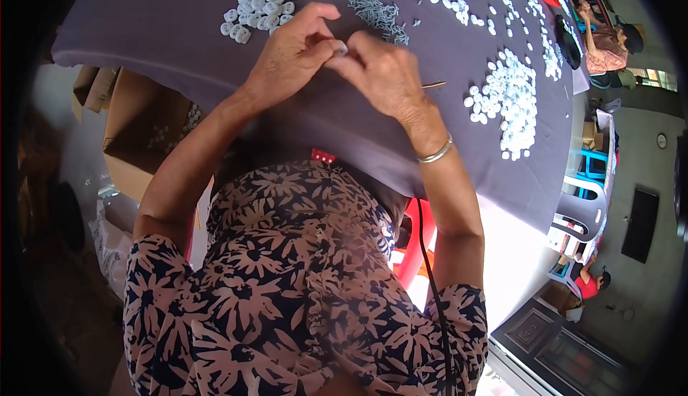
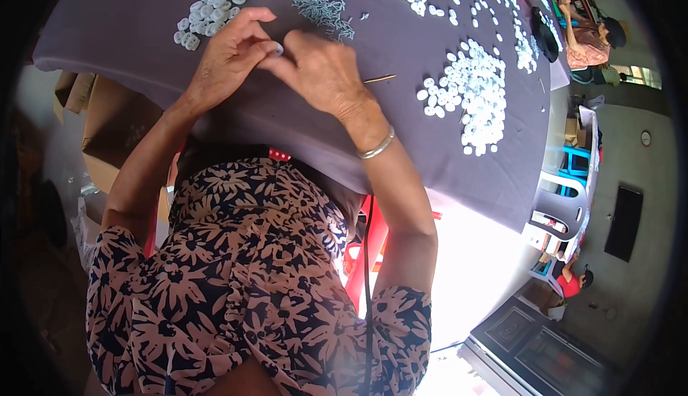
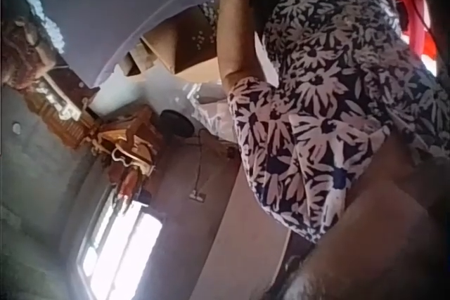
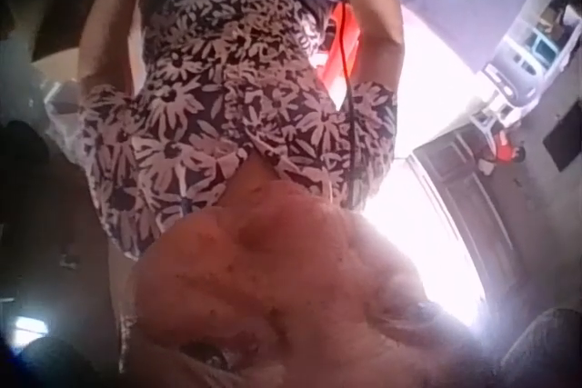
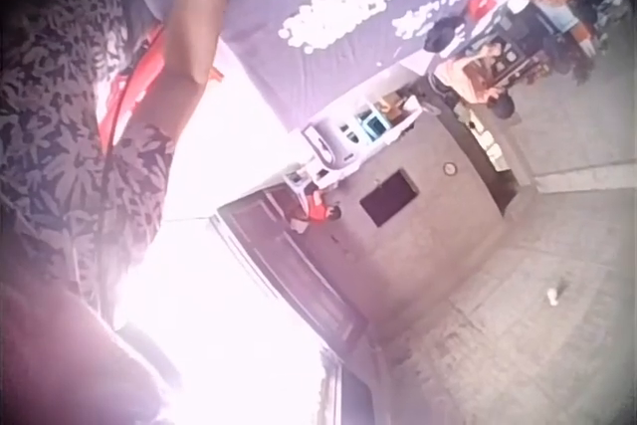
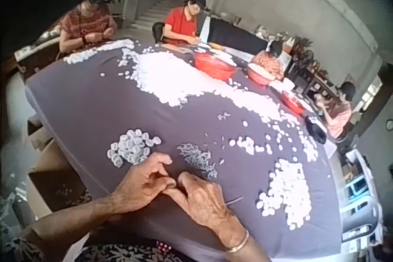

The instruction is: The person assembles cord locks by hand by picking up plastic components and small metal springs from the table, inserting the springs into the plastic pieces, and placing the assembled fasteners in a pile on the table.

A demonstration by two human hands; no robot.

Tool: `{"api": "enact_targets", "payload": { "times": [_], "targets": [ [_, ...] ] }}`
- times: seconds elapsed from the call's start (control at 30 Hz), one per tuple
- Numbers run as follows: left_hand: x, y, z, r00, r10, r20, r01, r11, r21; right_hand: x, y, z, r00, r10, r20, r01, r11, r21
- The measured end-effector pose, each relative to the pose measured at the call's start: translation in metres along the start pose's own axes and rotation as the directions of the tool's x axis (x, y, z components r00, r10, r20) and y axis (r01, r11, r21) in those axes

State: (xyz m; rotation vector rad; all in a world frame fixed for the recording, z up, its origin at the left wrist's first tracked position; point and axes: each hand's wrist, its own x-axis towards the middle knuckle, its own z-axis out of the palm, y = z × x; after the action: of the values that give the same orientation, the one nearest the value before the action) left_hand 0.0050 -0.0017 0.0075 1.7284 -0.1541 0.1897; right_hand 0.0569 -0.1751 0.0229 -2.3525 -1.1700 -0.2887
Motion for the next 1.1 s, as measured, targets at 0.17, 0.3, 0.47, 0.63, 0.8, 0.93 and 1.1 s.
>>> {"api": "enact_targets", "payload": {
  "times": [0.17, 0.3, 0.47, 0.63, 0.8, 0.93, 1.1],
  "targets": [
    [0.006, -0.018, -0.018, 0.956, 0.276, -0.102, -0.190, 0.845, 0.500, 0.003, 0.084, -0.037, 0.903, 0.252, -0.350, -0.315, 0.939, -0.137],
    [0.015, -0.024, -0.024, 0.930, 0.336, -0.150, -0.148, 0.716, 0.682, -0.012, 0.174, -0.061, 0.824, 0.436, -0.362, -0.521, 0.833, -0.184],
    [0.021, -0.030, -0.033, 0.870, 0.422, -0.255, -0.153, 0.724, 0.673, 0.006, 0.193, -0.063, 0.747, 0.635, -0.199, -0.660, 0.744, -0.105],
    [0.012, -0.015, -0.019, 0.838, 0.485, -0.251, -0.232, 0.732, 0.641, 0.020, 0.206, -0.063, 0.705, 0.690, -0.163, -0.708, 0.673, -0.212],
    [0.003, -0.006, -0.002, 0.898, 0.417, -0.138, -0.335, 0.854, 0.398, 0.004, 0.207, -0.073, 0.722, 0.679, -0.133, -0.690, 0.693, -0.207],
    [-0.008, -0.002, 0.007, 0.967, 0.227, -0.118, -0.213, 0.970, 0.118, -0.009, 0.158, -0.074, 0.662, 0.747, -0.059, -0.728, 0.660, 0.187],
    [-0.007, -0.002, 0.023, 0.997, 0.057, -0.046, -0.064, 0.987, -0.149, -0.017, 0.077, -0.058, 0.755, 0.642, 0.135, -0.479, 0.399, 0.782]
  ]
}}
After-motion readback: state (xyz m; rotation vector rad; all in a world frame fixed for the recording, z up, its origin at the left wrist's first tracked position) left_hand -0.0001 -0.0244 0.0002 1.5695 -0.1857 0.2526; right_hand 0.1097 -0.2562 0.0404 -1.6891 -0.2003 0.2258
